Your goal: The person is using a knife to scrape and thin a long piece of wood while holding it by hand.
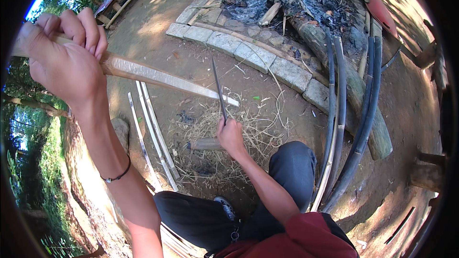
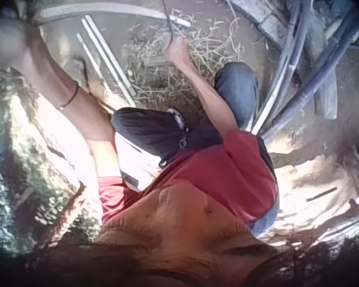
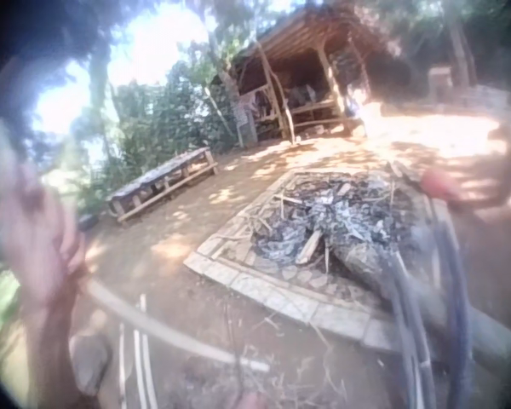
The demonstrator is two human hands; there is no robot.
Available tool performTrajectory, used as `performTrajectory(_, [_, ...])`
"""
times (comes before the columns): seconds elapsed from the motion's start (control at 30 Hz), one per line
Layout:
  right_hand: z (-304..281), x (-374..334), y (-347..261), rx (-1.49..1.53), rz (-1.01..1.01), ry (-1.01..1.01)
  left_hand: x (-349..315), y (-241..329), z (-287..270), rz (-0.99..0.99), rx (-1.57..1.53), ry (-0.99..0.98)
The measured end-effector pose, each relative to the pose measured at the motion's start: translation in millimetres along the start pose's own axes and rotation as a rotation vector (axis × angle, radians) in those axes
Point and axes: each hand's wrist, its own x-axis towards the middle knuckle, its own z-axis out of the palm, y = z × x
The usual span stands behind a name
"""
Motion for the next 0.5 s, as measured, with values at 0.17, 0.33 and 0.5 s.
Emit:
performTrajectory(0.17, [-1.2, 18.9, 29.8, -0.063, 0.017, 0.054, 1.6, -0.3, 0.8, -0.047, -0.022, 0.078])
performTrajectory(0.33, [-8.4, 0.1, -17.8, 0.014, -0.017, -0.036, -1.6, 0.8, -6.5, -0.026, 0.014, 0.019])
performTrajectory(0.5, [17.1, 21.9, 82.3, -0.109, 0.092, 0.121, -4.0, -4.9, -0.4, -0.054, -0.046, 0.046])
